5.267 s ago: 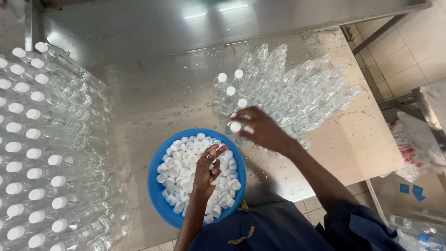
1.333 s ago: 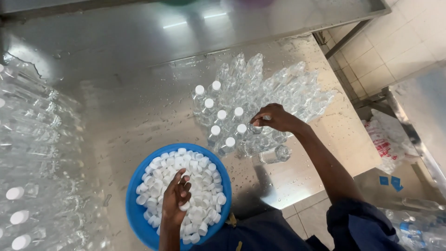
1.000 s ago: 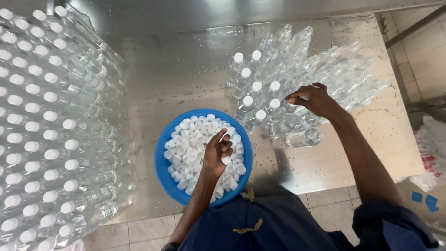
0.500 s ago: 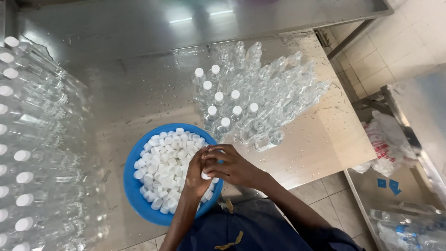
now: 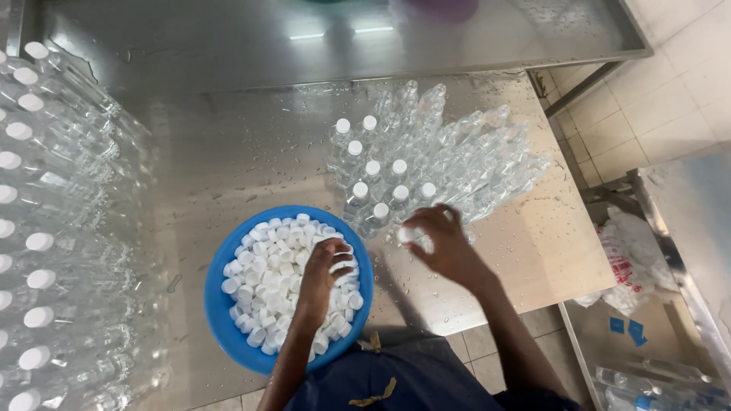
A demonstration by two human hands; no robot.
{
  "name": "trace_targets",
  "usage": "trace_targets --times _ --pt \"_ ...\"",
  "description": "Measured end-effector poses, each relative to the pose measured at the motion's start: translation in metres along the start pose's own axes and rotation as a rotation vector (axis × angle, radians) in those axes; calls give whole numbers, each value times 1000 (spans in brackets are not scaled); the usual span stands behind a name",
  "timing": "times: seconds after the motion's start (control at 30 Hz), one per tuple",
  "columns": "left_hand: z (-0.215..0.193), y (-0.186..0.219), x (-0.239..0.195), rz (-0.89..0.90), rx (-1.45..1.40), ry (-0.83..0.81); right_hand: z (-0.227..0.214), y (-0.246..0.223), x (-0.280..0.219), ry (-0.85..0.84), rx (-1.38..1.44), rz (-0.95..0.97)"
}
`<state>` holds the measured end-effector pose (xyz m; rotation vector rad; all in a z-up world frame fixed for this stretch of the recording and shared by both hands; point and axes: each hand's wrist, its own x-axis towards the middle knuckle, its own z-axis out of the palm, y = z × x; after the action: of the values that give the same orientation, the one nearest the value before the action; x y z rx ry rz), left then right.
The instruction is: The person stands at a stainless steel table and repeatedly picks up white bottle caps from a blue basin to screw onto clear plastic bottles arranged on the table. The person uses both hands to cap the bottles and occasionally moves the capped bottles to the side.
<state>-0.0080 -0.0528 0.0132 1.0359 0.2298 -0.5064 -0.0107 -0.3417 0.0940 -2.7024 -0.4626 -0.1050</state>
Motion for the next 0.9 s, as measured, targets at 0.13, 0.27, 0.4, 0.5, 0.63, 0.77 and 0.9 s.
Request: trace_targets --times 0.13,0.27,0.4,0.5,0.63,0.77,0.9 --pt "-52 6 -15 164 312 190 2 74 -10 2 -236 62" --pt "-95 17 -29 213 667 371 5 96 -6 -118 -314 86" --pt "-132 2 -36 436 865 499 -21 87 8 -345 -100 139" --pt "-134 6 -32 545 1050 557 -12 116 3 -321 7 108" --pt "-130 -4 -4 458 1169 575 -31 86 41 -550 185 413" --pt "-122 -20 25 543 1486 558 -38 78 57 -631 306 582" --pt "-124 -38 44 503 1761 543 -38 86 59 -666 294 647"
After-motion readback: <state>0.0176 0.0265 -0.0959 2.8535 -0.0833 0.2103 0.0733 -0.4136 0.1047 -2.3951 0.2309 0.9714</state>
